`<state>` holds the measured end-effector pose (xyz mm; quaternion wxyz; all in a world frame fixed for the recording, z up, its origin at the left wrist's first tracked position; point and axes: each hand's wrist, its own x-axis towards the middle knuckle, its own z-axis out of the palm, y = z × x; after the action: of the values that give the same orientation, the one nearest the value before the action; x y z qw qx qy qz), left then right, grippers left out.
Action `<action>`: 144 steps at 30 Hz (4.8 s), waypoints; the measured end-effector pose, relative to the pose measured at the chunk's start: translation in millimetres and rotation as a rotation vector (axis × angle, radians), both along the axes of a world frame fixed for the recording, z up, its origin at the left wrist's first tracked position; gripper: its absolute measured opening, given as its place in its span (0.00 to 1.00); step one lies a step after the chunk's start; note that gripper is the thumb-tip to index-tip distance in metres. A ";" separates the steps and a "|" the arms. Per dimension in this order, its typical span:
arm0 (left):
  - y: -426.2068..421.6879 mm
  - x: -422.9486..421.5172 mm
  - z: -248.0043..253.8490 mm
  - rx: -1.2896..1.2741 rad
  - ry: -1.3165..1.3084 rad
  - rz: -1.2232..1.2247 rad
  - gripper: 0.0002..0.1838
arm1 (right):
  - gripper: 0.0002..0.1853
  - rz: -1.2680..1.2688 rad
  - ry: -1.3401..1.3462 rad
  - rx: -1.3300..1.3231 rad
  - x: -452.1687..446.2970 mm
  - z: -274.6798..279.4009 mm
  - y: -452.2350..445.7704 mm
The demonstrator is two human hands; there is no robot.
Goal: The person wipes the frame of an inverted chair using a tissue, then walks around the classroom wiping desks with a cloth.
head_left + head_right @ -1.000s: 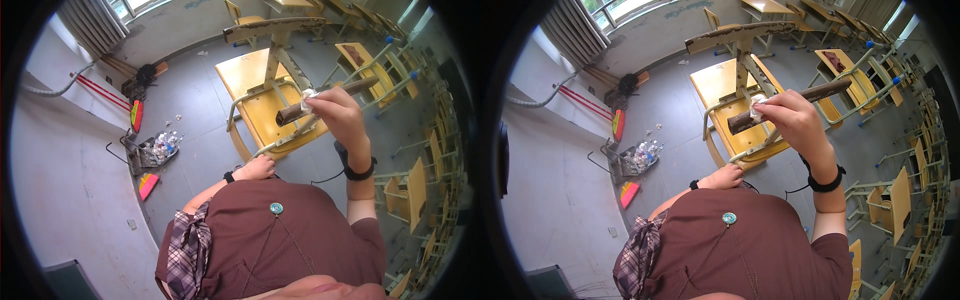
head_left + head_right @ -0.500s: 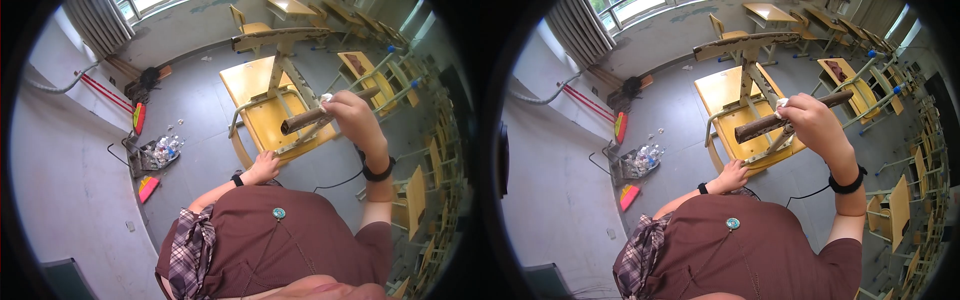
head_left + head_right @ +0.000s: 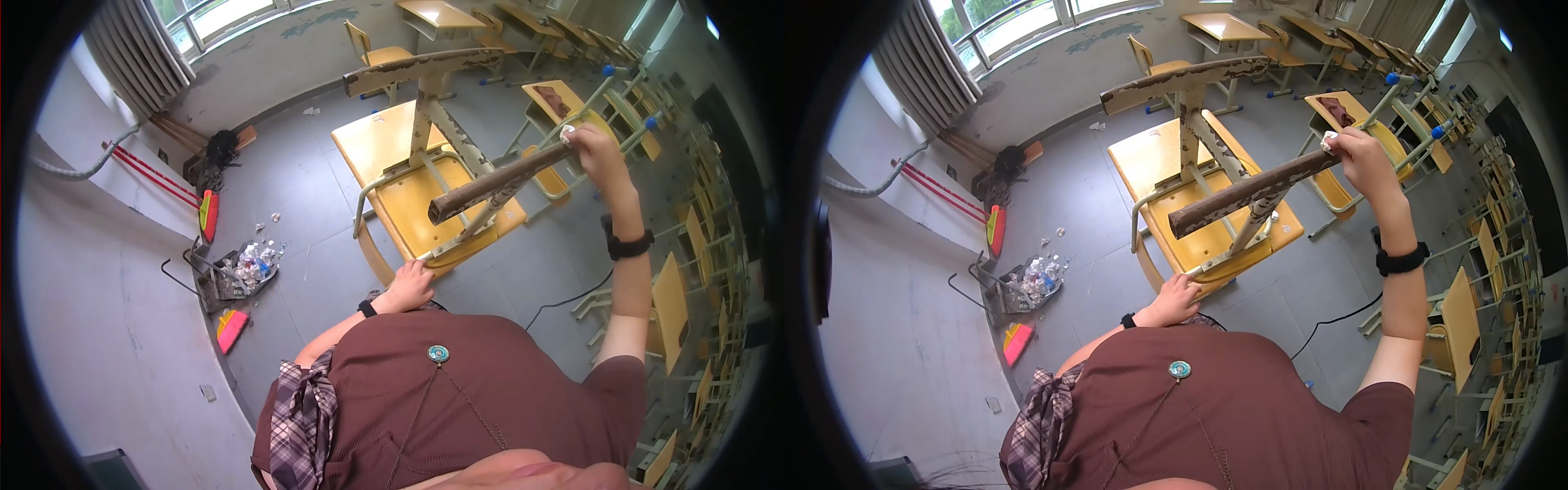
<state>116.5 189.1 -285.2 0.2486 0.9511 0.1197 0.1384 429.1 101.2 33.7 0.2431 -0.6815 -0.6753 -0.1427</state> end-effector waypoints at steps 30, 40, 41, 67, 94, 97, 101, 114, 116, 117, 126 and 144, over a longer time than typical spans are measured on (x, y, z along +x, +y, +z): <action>-4.5 -6.3 1.8 0.009 0.104 0.001 0.19 | 0.10 0.183 0.310 0.422 -182.3 -60.4 22.3; -7.8 -1.2 -2.4 0.047 0.105 -0.050 0.22 | 0.10 -0.028 0.095 0.444 -135.2 -59.2 12.0; -7.7 -1.4 -3.6 0.031 0.108 -0.056 0.22 | 0.09 -0.070 0.088 0.460 -123.0 -57.8 10.6; -6.4 -18.3 3.2 -0.050 0.008 -0.013 0.20 | 0.06 -0.248 0.312 0.535 -98.1 -58.6 4.6; -7.1 -44.5 7.9 -0.174 0.047 -0.048 0.16 | 0.08 -0.283 0.904 0.240 -60.1 -36.0 9.0; -3.2 -43.6 9.8 -0.198 0.015 -0.075 0.16 | 0.08 -0.212 0.860 0.173 -86.0 -28.2 10.7; 2.1 -42.7 13.3 -0.236 -0.025 -0.132 0.14 | 0.08 -0.105 0.868 0.087 -115.8 -24.5 15.4; 19.8 -57.5 16.3 -0.303 -0.106 -0.257 0.11 | 0.09 0.070 1.389 -0.059 -177.8 -13.3 26.9; 22.9 -64.4 19.3 -0.313 -0.079 -0.260 0.11 | 0.10 0.235 1.561 0.045 -163.4 -24.3 19.0; 24.7 -68.0 20.0 -0.320 -0.064 -0.269 0.10 | 0.11 0.264 1.642 0.089 -161.0 -26.9 15.9; 36.7 -77.1 23.7 -0.328 0.014 -0.381 0.12 | 0.12 0.237 1.809 0.255 -180.0 -42.5 0.6; 46.7 -78.4 9.5 -0.312 0.034 -0.476 0.12 | 0.05 0.010 0.079 -0.091 -190.3 1.0 30.3</action>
<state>38.1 235.7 -275.7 0.4155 0.9049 -0.0831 0.0400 238.8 131.5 34.7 0.2389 -0.6936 -0.6745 -0.0836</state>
